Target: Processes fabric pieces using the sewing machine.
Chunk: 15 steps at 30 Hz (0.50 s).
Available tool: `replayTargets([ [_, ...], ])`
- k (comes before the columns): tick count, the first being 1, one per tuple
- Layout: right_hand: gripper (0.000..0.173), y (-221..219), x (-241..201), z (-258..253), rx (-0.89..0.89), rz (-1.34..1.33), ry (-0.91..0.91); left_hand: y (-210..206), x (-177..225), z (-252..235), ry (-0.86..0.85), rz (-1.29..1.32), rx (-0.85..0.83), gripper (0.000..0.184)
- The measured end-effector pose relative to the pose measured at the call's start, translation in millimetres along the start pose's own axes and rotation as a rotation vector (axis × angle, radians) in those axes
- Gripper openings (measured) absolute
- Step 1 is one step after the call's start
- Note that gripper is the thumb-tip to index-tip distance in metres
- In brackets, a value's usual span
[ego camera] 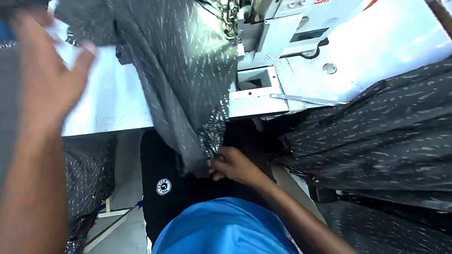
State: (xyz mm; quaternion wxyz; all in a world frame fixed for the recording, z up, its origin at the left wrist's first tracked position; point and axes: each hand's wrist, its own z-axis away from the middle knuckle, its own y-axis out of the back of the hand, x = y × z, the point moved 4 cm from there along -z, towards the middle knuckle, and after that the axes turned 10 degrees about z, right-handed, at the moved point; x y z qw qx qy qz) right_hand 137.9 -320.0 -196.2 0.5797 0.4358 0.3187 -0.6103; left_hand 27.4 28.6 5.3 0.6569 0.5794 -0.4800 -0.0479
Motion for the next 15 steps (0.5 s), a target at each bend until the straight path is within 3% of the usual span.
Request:
replayTargets([
  [2,0.03,-4,27,-4,0.074,0.223,-0.176,-43,-17,35,0.141,-0.009,-0.116,0.079],
  [5,0.047,6,18,2,0.311,0.505,-0.139,-83,-13,62,0.181,-0.004,-0.099,0.079],
  [8,0.029,29,-13,28,0.75,0.679,0.135,-91,18,66,0.12,0.036,-0.024,0.073],
  [10,0.028,45,-44,36,0.927,0.706,0.276,-102,31,59,0.077,-0.019,-0.065,0.068],
  [13,0.031,61,-81,16,1.017,0.727,0.227,-122,34,51,0.023,-0.1,-0.07,0.037],
  [15,0.019,62,-93,6,1.021,0.72,0.221,-118,30,63,-0.013,0.008,0.017,0.029],
])
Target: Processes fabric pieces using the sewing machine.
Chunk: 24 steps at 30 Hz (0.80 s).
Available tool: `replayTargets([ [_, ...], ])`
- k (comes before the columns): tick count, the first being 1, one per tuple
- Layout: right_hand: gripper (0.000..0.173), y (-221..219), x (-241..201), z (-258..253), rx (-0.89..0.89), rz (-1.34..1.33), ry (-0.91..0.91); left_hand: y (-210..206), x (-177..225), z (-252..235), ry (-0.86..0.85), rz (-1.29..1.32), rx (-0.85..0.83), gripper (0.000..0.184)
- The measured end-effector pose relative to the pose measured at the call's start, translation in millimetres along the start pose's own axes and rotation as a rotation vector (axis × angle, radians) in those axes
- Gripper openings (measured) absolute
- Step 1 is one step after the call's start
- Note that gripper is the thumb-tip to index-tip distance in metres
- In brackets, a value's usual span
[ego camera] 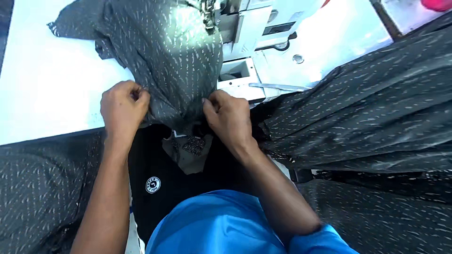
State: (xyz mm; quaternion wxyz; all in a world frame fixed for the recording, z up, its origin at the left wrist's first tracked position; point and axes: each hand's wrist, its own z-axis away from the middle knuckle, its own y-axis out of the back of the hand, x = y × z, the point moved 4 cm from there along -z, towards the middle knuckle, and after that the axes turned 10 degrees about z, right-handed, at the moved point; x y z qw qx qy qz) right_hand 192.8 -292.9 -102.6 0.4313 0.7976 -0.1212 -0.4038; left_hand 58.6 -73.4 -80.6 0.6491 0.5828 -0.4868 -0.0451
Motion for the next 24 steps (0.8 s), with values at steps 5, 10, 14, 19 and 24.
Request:
replayTargets([
  [5,0.011,32,-27,-9,0.043,-0.589,0.205,26,-21,32,0.159,1.01,0.269,0.014],
  [10,0.035,3,-39,-10,-0.65,-1.586,-0.246,27,-14,48,0.374,1.784,0.114,0.051],
  [14,0.034,-17,-25,-24,-0.707,-1.493,-0.231,35,-30,30,0.457,1.863,0.126,0.052],
  [19,0.043,-13,-11,-46,-0.313,-1.386,-0.36,49,-4,9,0.302,1.719,-0.113,0.061],
  [24,0.041,0,5,-29,-0.449,-1.364,-0.407,96,-28,-14,0.26,1.036,0.157,0.014],
])
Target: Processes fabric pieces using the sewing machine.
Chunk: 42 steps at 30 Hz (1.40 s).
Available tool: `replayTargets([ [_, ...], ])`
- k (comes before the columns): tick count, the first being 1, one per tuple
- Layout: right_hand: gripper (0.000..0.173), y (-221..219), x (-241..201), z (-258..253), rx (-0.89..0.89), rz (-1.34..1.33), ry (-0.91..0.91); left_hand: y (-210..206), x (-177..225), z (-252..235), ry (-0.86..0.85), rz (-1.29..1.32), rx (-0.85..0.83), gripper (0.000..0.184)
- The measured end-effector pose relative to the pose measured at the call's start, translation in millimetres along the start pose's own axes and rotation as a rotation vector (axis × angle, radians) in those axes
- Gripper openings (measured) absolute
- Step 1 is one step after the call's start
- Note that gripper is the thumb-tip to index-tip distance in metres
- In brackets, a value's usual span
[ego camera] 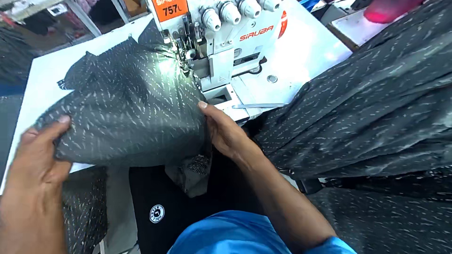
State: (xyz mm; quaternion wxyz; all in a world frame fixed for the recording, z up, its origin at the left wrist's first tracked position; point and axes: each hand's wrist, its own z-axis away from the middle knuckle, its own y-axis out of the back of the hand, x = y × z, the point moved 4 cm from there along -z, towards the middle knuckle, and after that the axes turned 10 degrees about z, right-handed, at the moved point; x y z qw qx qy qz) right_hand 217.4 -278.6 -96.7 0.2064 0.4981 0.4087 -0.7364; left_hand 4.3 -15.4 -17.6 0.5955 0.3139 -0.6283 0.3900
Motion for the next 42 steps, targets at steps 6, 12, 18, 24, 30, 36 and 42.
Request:
replayTargets([
  [6,0.031,-9,-14,13,-0.127,0.331,0.14,16,18,-25,-0.122,-0.04,0.008,0.019],
  [12,0.023,-16,24,20,-0.016,0.768,0.346,20,-9,-28,0.046,0.102,-0.082,0.029],
  [18,0.013,-29,-11,16,0.362,0.801,0.551,26,-6,-27,0.094,0.285,-0.259,0.04],
  [24,0.022,-13,7,-5,-0.039,0.446,0.199,31,-34,-27,0.129,-0.203,-0.065,0.022],
  [30,0.017,12,-39,30,0.036,0.533,0.428,11,-62,18,-0.129,-0.614,0.028,0.062],
  [36,0.015,26,-20,36,0.113,0.578,0.295,28,-56,29,-0.198,-0.236,0.189,0.031],
  [42,0.018,25,39,48,0.128,0.37,0.162,53,-15,7,-0.349,-0.283,0.178,0.018],
])
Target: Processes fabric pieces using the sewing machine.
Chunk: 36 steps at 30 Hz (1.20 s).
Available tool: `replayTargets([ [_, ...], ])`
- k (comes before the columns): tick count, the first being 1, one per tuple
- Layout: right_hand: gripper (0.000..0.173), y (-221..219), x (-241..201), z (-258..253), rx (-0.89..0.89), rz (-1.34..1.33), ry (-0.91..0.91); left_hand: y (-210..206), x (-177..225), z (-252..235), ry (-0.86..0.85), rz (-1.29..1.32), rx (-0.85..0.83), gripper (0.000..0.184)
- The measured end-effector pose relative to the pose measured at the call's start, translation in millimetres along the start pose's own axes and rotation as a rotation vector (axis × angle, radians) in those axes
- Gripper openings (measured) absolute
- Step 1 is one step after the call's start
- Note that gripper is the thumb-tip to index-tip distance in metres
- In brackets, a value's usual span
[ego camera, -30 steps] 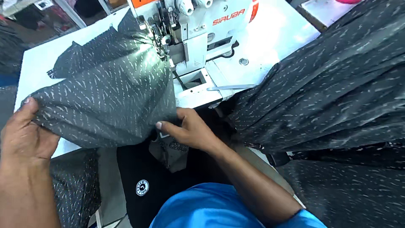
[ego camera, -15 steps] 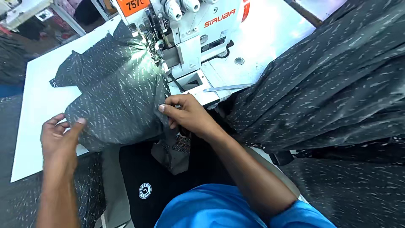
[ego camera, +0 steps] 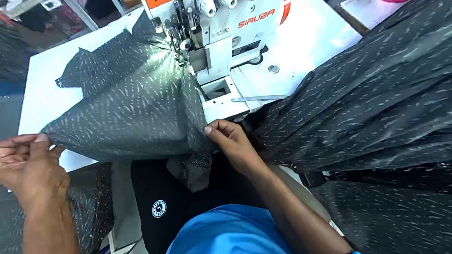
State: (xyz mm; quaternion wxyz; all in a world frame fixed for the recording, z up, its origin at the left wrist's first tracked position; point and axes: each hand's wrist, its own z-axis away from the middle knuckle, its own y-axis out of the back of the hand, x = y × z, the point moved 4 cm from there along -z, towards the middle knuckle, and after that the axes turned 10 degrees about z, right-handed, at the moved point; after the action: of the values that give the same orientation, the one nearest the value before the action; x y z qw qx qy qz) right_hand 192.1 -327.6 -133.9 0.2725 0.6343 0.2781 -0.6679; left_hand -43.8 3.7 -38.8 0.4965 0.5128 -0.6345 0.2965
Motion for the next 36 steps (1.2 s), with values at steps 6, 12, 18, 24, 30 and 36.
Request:
replayTargets([
  [6,0.023,-3,49,27,0.237,0.295,0.008,-18,4,14,-0.187,-0.628,-0.222,0.043],
  [12,0.055,-4,69,6,0.328,0.337,-0.031,-45,-18,69,-0.005,-0.767,-0.407,0.063],
  [18,0.033,11,90,-15,0.319,0.292,-0.033,-40,-15,61,-0.156,-0.912,-0.476,0.033],
  [24,0.018,25,81,-6,0.289,0.493,0.156,-33,-12,63,-0.284,-0.818,-0.429,0.03],
  [30,0.012,-1,11,55,0.044,0.41,0.296,-22,-2,51,-0.331,-0.792,-0.396,0.033],
  [36,0.012,-14,53,27,0.107,0.309,0.084,-35,1,40,-0.361,-0.895,-0.441,0.034],
])
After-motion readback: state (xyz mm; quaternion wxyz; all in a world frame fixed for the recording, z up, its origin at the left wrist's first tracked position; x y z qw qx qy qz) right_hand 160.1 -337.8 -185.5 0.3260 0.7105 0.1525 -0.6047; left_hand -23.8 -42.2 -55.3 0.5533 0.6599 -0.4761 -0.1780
